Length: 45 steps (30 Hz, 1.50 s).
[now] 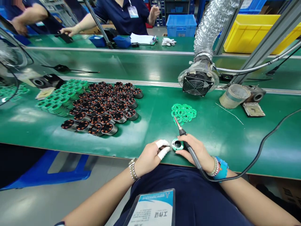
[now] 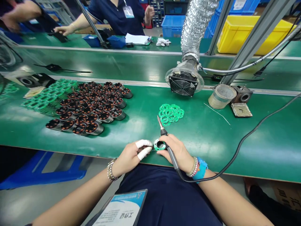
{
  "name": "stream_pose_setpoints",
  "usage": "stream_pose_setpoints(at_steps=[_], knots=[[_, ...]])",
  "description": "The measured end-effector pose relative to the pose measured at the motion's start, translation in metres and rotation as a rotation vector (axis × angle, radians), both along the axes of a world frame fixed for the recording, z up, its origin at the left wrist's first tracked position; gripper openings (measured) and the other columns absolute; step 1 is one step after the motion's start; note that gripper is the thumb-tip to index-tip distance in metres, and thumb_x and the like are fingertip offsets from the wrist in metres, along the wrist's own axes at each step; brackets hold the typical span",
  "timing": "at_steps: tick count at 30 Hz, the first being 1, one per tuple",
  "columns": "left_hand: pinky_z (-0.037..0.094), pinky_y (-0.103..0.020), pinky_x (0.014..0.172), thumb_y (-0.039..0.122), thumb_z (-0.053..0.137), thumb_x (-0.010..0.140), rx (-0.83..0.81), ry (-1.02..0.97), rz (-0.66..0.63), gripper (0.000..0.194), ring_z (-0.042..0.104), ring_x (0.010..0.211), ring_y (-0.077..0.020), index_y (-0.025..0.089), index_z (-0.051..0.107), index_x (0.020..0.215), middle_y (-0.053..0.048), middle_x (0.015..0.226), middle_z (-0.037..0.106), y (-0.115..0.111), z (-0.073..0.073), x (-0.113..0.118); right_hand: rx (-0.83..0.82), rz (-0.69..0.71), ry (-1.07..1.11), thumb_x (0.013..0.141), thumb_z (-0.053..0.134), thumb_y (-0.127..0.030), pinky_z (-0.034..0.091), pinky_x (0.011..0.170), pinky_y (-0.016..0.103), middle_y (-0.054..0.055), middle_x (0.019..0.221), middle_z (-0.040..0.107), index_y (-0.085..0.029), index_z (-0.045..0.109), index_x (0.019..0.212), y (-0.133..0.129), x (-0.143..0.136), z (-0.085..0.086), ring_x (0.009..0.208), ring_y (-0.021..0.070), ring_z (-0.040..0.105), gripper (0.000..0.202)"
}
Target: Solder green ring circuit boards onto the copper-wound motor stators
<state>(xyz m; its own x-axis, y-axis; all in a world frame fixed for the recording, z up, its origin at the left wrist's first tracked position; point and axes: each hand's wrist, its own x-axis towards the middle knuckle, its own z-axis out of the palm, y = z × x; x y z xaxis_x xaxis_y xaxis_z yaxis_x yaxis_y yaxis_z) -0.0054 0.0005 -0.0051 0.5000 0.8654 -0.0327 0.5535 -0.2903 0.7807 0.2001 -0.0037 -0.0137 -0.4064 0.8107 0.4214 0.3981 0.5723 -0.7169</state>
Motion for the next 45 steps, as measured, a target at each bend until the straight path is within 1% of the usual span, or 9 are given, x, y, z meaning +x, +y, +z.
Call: stream_pose_setpoints(at_steps=[4,7,9,16,22,26,29,35,45], knots=[[0.048,-0.026,0.063,0.023,0.051,0.085,0.67,0.251,-0.07,0.017,0.061,0.076,-0.0176,0.015,0.059,0.098,-0.008,0.094,0.067,-0.004,-0.003,-0.005,-0.004,-0.004,0.001,0.084,0.061,-0.027,0.047,0.069,0.027,0.005,0.09,0.055,-0.02,0.049,0.109,0.0,0.001,0.0,0.077,0.0164,0.054,0.029],[0.046,-0.026,0.057,0.015,0.046,0.085,0.798,0.276,-0.121,0.016,0.06,0.071,-0.017,0.014,0.06,0.092,-0.009,0.09,0.067,-0.004,-0.002,-0.003,-0.002,-0.005,-0.003,0.084,0.06,-0.028,0.047,0.069,0.028,0.005,0.089,0.055,-0.02,0.048,0.11,-0.001,0.001,-0.001,0.077,0.0167,0.054,0.029],[0.046,-0.026,0.059,0.017,0.044,0.085,0.66,0.242,-0.121,0.018,0.059,0.071,-0.0169,0.014,0.061,0.088,-0.009,0.088,0.067,-0.002,0.001,0.002,-0.004,-0.004,-0.003,0.084,0.06,-0.029,0.047,0.068,0.027,0.005,0.089,0.054,-0.02,0.048,0.11,-0.001,0.001,-0.001,0.076,0.0164,0.053,0.029],[0.042,-0.02,0.041,0.024,0.034,0.085,-0.442,-0.146,0.061,0.025,0.05,0.044,-0.0106,0.015,0.051,0.069,0.001,0.053,0.051,0.004,0.007,0.018,-0.009,-0.009,-0.012,0.086,0.058,-0.031,0.047,0.067,0.027,0.005,0.09,0.054,-0.02,0.049,0.11,-0.001,0.001,-0.003,0.075,0.0158,0.053,0.028],[0.048,-0.029,0.07,0.024,0.05,0.083,0.332,0.141,-0.001,0.019,0.06,0.078,-0.0177,0.019,0.061,0.098,-0.008,0.093,0.065,-0.004,0.0,-0.004,-0.028,0.001,-0.004,0.085,0.059,-0.029,0.046,0.07,0.028,0.006,0.094,0.054,-0.02,0.048,0.111,-0.002,0.002,-0.005,0.077,0.0162,0.053,0.029],[0.046,-0.028,0.068,0.019,0.048,0.083,0.472,0.218,-0.07,0.017,0.059,0.076,-0.018,0.018,0.063,0.089,-0.008,0.09,0.065,-0.003,0.0,-0.003,-0.031,0.002,-0.005,0.085,0.059,-0.029,0.046,0.071,0.028,0.006,0.094,0.054,-0.02,0.048,0.111,-0.002,0.002,-0.006,0.079,0.0168,0.053,0.03],[0.045,-0.026,0.059,0.022,0.046,0.08,0.177,0.105,0.035,0.017,0.054,0.061,-0.0139,0.016,0.057,0.069,-0.005,0.07,0.059,0.001,0.005,0.011,-0.026,0.004,0.0,0.084,0.06,-0.028,0.046,0.07,0.028,0.005,0.093,0.053,-0.02,0.048,0.111,-0.002,0.002,-0.007,0.078,0.0165,0.052,0.03],[0.044,-0.019,0.041,0.032,0.056,0.075,-0.873,-0.522,0.231,0.02,0.052,0.053,-0.0098,0.013,0.052,0.071,0.001,0.063,0.05,0.005,0.01,0.016,-0.027,0.003,-0.002,0.085,0.058,-0.028,0.046,0.069,0.027,0.006,0.094,0.053,-0.02,0.048,0.11,-0.002,0.001,-0.006,0.076,0.0157,0.052,0.027],[0.05,-0.019,0.047,0.041,0.069,0.068,-0.845,-0.476,0.229,0.033,0.054,0.053,-0.0079,0.011,0.055,0.069,0.0,0.063,0.056,0.01,0.004,0.017,-0.034,0.004,0.022,0.085,0.058,-0.026,0.047,0.071,0.028,0.006,0.094,0.054,-0.02,0.049,0.108,-0.003,0.0,-0.005,0.078,0.0162,0.053,0.026]])
